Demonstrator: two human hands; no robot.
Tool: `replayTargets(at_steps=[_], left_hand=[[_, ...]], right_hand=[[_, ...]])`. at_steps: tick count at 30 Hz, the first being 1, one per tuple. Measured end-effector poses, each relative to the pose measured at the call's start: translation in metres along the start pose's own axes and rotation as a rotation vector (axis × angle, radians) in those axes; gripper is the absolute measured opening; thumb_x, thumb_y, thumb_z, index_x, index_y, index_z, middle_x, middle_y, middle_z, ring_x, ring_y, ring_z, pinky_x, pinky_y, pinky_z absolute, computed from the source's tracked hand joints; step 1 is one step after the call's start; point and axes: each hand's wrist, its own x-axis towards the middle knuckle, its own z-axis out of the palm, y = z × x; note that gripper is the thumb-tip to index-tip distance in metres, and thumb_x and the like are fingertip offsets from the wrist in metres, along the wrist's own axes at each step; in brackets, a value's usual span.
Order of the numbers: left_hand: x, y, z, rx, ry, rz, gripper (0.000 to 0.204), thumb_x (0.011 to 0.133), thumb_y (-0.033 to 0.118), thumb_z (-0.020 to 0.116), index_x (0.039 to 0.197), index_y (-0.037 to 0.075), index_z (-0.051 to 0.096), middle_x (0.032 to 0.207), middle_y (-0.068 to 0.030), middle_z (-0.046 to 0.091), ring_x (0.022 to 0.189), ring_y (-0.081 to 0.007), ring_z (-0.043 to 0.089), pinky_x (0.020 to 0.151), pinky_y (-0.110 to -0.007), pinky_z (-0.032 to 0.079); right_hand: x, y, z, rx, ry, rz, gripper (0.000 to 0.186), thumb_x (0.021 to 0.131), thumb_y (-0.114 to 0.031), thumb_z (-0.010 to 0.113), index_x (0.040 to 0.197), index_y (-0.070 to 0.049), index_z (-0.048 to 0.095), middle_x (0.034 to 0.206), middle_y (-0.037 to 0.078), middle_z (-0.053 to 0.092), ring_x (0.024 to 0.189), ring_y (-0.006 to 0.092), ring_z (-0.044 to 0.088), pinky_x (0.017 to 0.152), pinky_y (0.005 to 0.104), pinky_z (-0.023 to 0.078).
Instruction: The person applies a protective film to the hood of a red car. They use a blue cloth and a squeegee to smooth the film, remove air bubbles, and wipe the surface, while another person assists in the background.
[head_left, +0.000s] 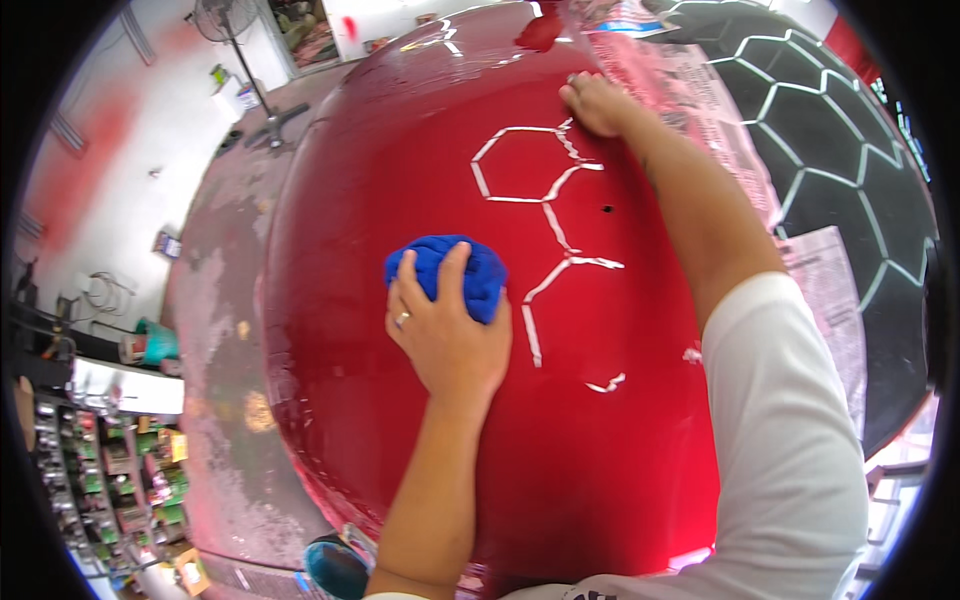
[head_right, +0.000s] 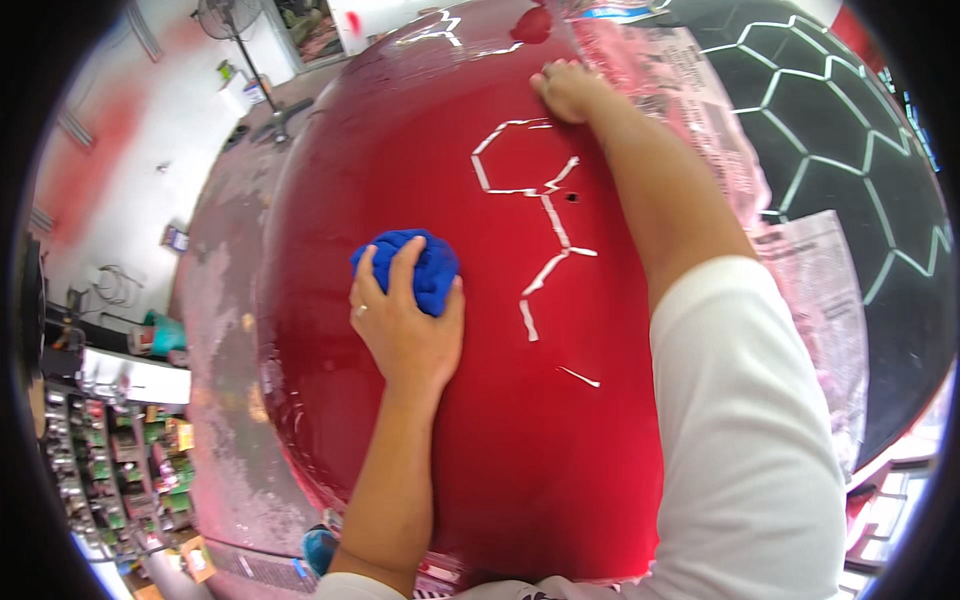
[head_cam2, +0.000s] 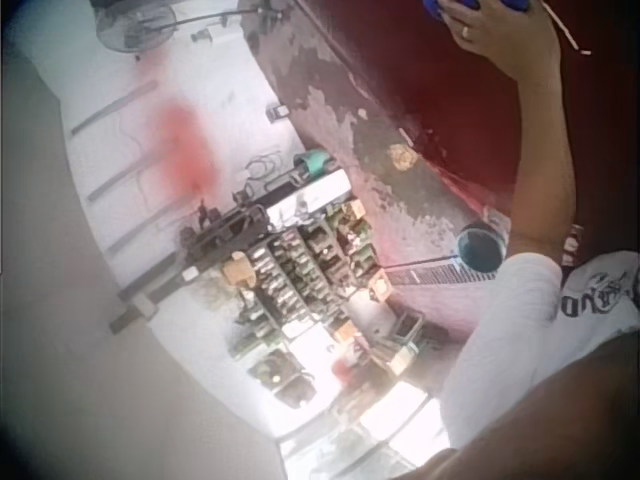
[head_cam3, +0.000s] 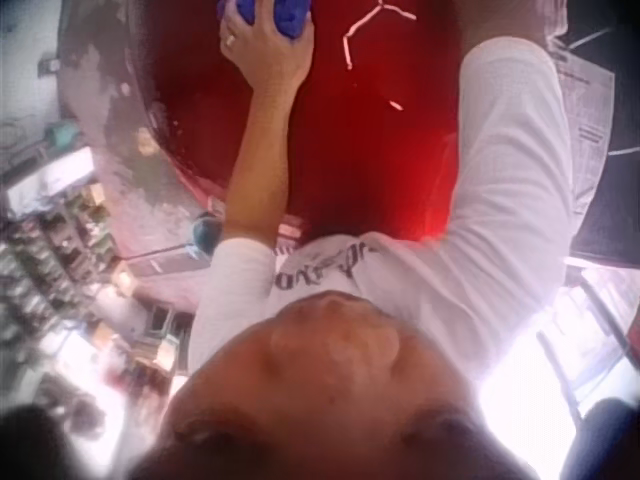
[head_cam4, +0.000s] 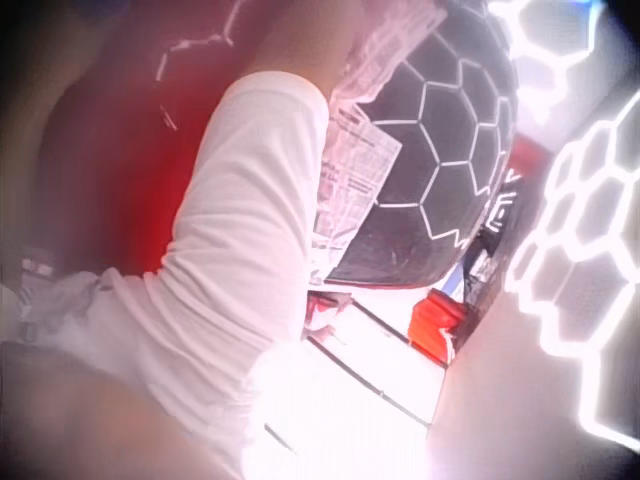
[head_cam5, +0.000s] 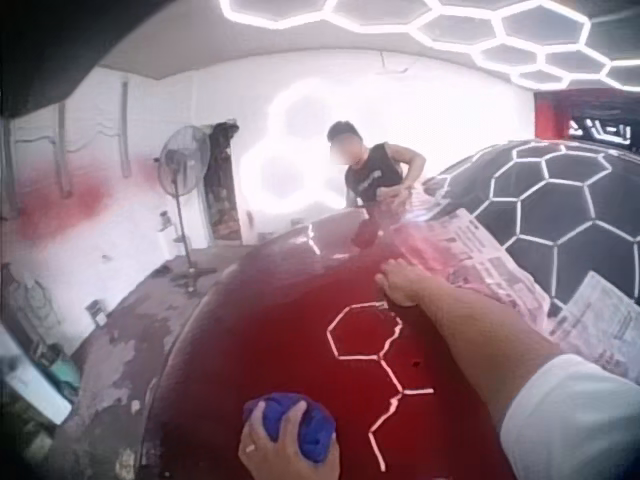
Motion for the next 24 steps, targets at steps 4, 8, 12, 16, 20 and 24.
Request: replayTargets(at_steps=[4,8,12,16,20,24], left_hand=[[0.006,-0.006,-0.009,0.057,-0.009,-0.022,0.062,0.09,0.032,0.089,0.149,0.026,0.07,0.165,-0.0248,0.047,0.15,-0.0508,0.048,0.123,-0.064,0.04],[0.003,-0.007,-0.004,0.062,0.006,-0.024,0.061,0.091,0.034,0.088,0.149,0.029,0.07,0.166,-0.0233,0.048,0.151,-0.0498,0.049,0.123,-0.065,0.039],[0.001,-0.004,0.003,0.02,0.02,-0.011,0.059,0.093,0.037,0.087,0.15,0.031,0.07,0.167,-0.022,0.048,0.153,-0.0497,0.047,0.123,-0.067,0.039],[0.004,-0.018,-0.001,0.049,0.023,-0.045,0.057,0.097,0.042,0.085,0.151,0.033,0.069,0.168,-0.0219,0.048,0.154,-0.0494,0.047,0.123,-0.068,0.04],[0.002,-0.01,-0.005,0.047,0.003,-0.047,0.056,0.099,0.046,0.082,0.152,0.033,0.069,0.171,-0.0208,0.047,0.156,-0.0488,0.046,0.123,-0.068,0.04],[-0.001,0.0,-0.002,0.017,-0.049,-0.061,0.056,0.1,0.046,0.082,0.153,0.034,0.068,0.172,-0.0211,0.045,0.158,-0.0485,0.044,0.125,-0.068,0.038]], right_hand=[[0.038,-0.024,0.0,0.165,0.123,0.114,0.058,0.121,-0.045,0.034,0.149,-0.002,0.061,0.157,0.025,0.061,0.15,0.0443,0.055,0.124,0.0616,0.043],[-0.024,-0.041,-0.022,0.128,0.052,0.045,0.058,0.121,-0.045,0.035,0.146,-0.001,0.062,0.156,0.023,0.062,0.15,0.0426,0.056,0.125,0.0666,0.042],[-0.171,-0.071,-0.039,0.089,0.041,-0.024,0.057,0.122,-0.042,0.034,0.159,-0.001,0.053,0.17,0.025,0.05,0.161,0.0467,0.044,0.132,0.0643,0.035],[-0.378,-0.143,-0.087,0.139,-0.009,-0.058,0.062,0.122,-0.039,0.038,0.171,-0.001,0.04,0.181,0.023,0.037,0.171,0.0399,0.029,0.139,0.0565,0.024],[-0.601,-0.177,-0.146,0.192,-0.224,0.005,0.065,0.116,-0.035,0.054,0.17,-0.001,0.043,0.181,0.024,0.036,0.171,0.0429,0.028,0.139,0.0618,0.019],[-0.701,-0.174,-0.175,0.217,-0.37,0.06,0.067,0.114,-0.035,0.055,0.172,-0.002,0.043,0.183,0.023,0.034,0.172,0.0427,0.027,0.14,0.0619,0.015]])
